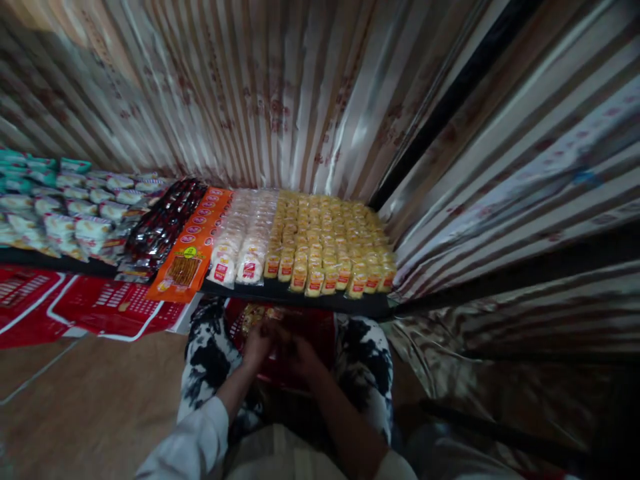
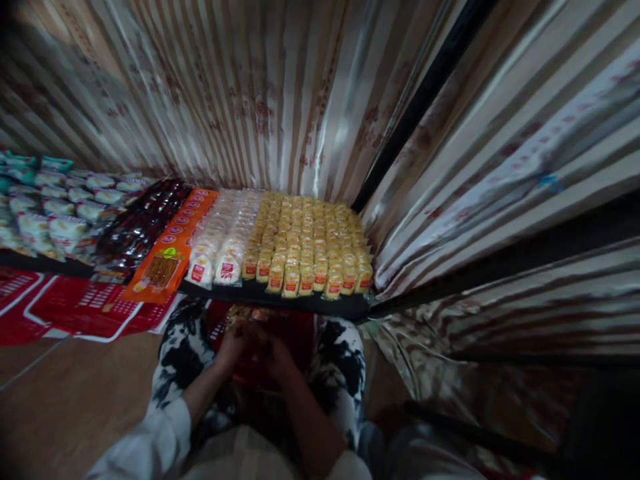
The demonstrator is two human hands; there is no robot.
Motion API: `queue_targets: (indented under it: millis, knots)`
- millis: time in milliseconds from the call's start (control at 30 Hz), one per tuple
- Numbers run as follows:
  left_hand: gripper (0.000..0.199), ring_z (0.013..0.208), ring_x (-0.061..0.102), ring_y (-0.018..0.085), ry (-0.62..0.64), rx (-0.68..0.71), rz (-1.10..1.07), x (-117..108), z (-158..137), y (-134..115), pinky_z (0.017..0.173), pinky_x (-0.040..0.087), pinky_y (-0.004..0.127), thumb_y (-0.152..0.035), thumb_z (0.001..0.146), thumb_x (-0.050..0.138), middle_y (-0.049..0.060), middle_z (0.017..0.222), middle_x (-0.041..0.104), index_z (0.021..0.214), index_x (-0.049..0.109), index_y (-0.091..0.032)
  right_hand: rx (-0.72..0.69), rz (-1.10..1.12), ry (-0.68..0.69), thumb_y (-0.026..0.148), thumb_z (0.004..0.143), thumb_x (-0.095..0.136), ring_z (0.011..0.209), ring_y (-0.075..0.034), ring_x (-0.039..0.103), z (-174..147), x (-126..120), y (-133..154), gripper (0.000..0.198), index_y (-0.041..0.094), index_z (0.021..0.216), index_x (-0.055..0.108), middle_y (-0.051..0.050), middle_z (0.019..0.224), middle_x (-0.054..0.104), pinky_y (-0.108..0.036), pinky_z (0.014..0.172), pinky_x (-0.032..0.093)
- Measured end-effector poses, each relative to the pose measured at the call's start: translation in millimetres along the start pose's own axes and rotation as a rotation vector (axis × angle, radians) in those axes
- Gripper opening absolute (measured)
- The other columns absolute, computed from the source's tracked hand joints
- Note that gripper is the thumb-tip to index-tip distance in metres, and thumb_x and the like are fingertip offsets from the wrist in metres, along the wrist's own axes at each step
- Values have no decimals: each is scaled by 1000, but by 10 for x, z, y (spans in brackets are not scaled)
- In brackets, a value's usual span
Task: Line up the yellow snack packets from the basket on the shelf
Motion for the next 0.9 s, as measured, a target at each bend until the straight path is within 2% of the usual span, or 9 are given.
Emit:
queue_targets:
  millis: [100, 167, 267, 400, 500, 633, 800, 900]
  knots:
    - [36, 93, 61, 16, -55, 28, -159, -132, -95, -162, 80, 48, 26, -7, 70, 53, 5, 100, 64, 106, 56, -16, 78, 143, 63, 9, 72, 47, 50, -9, 57, -125, 95, 39, 14, 14, 75, 60, -2, 64, 63, -16, 44, 45]
    - [44, 86, 62, 14, -3, -18, -316, -127, -166, -231, 74, 50, 24, -8, 70, 53, 5, 100, 64, 113, 52, -16, 112, 207, 106, 10, 74, 47, 52, -9, 57, -209, 158, 81, 16, 13, 82, 61, -3, 68, 65, -15, 42, 43]
    - [47, 69, 62, 11, 113, -123, -448, -62, -277, -295, 63, 50, 21, -9, 71, 53, 3, 88, 65, 117, 50, -15, 138, 259, 145, 11, 76, 47, 54, -9, 58, -306, 228, 138, 15, 13, 84, 60, -3, 71, 65, -13, 41, 42]
    - [46, 59, 58, 9, 124, -144, -451, -127, -339, -388, 56, 47, 19, -14, 70, 58, 0, 77, 63, 115, 53, -15, 144, 279, 156, 14, 78, 49, 53, -8, 58, -361, 293, 165, 13, 11, 85, 59, -4, 70, 65, -13, 43, 42]
    - [44, 62, 59, 9, 114, -44, -355, -244, -324, -553, 57, 46, 19, -15, 68, 59, 1, 80, 64, 112, 55, -15, 98, 241, 104, 19, 78, 51, 54, -10, 59, -356, 282, 171, 13, 12, 84, 60, -3, 69, 64, -17, 46, 45]
    - [40, 72, 60, 13, 111, 170, -148, -415, -312, -903, 67, 49, 23, -14, 69, 55, 1, 83, 65, 109, 57, -16, -19, 150, -42, 23, 74, 54, 52, -11, 58, -349, 171, 231, 8, 16, 72, 58, -1, 60, 62, -20, 50, 46]
    - [46, 100, 56, 17, -24, 498, 124, -623, -363, -1452, 92, 42, 32, -8, 69, 51, 5, 109, 61, 113, 55, -19, -178, 60, -125, 30, 65, 62, 56, -12, 58, -379, 123, 487, 16, 18, 75, 60, -1, 66, 65, -22, 54, 44]
    - [49, 109, 53, 20, -105, 577, 267, -656, -342, -1698, 96, 40, 33, -11, 73, 50, 8, 119, 57, 122, 48, -19, -269, 0, -136, 35, 60, 66, 57, -12, 57, -386, 159, 704, 26, 18, 79, 61, -1, 68, 65, -23, 55, 44]
Point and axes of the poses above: each hand's wrist, its own z-axis towards the middle knuckle, its own x-axis out of the palm, y = z × x, the point moved 9 cm from there along z, towards the middle knuckle
